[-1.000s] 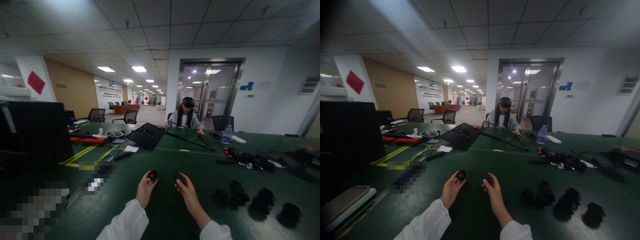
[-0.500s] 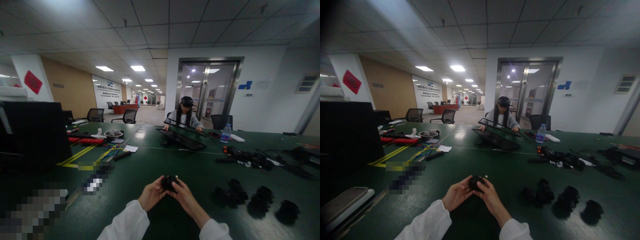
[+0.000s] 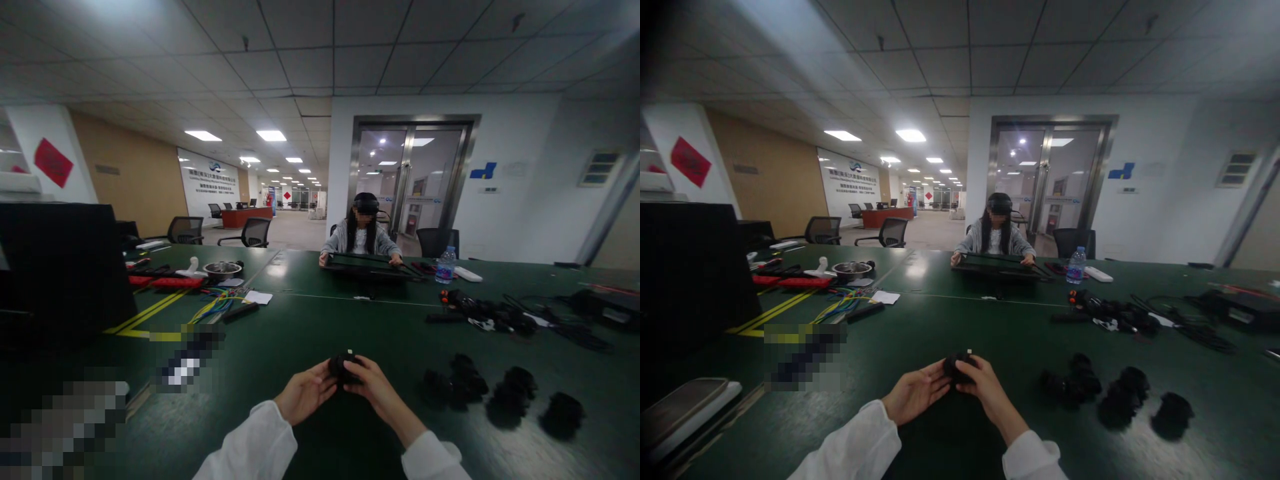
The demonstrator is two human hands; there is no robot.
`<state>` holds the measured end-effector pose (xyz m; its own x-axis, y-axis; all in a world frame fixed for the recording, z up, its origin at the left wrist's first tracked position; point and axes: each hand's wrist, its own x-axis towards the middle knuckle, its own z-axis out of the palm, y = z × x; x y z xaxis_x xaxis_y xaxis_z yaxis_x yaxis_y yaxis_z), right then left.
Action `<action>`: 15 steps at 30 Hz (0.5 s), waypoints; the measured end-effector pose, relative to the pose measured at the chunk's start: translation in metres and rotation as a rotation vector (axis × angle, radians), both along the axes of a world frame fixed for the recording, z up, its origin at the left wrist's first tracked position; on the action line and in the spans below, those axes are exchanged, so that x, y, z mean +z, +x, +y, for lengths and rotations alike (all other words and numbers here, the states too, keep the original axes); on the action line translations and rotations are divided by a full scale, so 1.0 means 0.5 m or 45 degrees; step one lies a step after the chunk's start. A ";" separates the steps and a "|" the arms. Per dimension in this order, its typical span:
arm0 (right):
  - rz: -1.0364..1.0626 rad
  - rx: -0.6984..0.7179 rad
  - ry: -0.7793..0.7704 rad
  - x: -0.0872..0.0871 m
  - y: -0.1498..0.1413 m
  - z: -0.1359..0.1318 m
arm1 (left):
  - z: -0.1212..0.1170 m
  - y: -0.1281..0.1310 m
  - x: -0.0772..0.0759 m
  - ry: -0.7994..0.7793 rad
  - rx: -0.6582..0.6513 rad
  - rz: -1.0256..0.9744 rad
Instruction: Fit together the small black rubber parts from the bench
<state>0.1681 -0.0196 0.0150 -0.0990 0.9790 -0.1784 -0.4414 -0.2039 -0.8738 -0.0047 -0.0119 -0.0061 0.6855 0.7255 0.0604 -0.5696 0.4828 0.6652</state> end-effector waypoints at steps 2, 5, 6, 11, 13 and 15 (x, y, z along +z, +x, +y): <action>0.038 -0.023 -0.031 -0.005 -0.003 0.000 | -0.002 -0.001 0.004 0.013 0.010 0.015; 0.105 -0.055 -0.059 0.000 -0.005 0.000 | -0.006 -0.002 0.014 0.046 0.005 0.061; 0.122 -0.058 -0.058 0.004 -0.004 0.000 | -0.007 -0.002 0.017 0.060 0.003 0.077; 0.192 -0.109 -0.016 0.021 0.015 0.005 | -0.007 -0.003 0.015 0.062 0.020 0.113; 0.221 -0.132 0.005 0.021 0.027 0.010 | -0.004 -0.003 0.010 0.029 0.052 0.118; 0.242 -0.144 -0.022 0.019 0.040 0.014 | -0.001 -0.004 0.006 -0.005 0.076 0.121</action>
<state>0.1879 -0.0124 0.0244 -0.0222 0.9827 -0.1838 -0.6190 -0.1579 -0.7694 -0.0068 -0.0122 -0.0033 0.6434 0.7655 -0.0058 -0.5316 0.4523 0.7161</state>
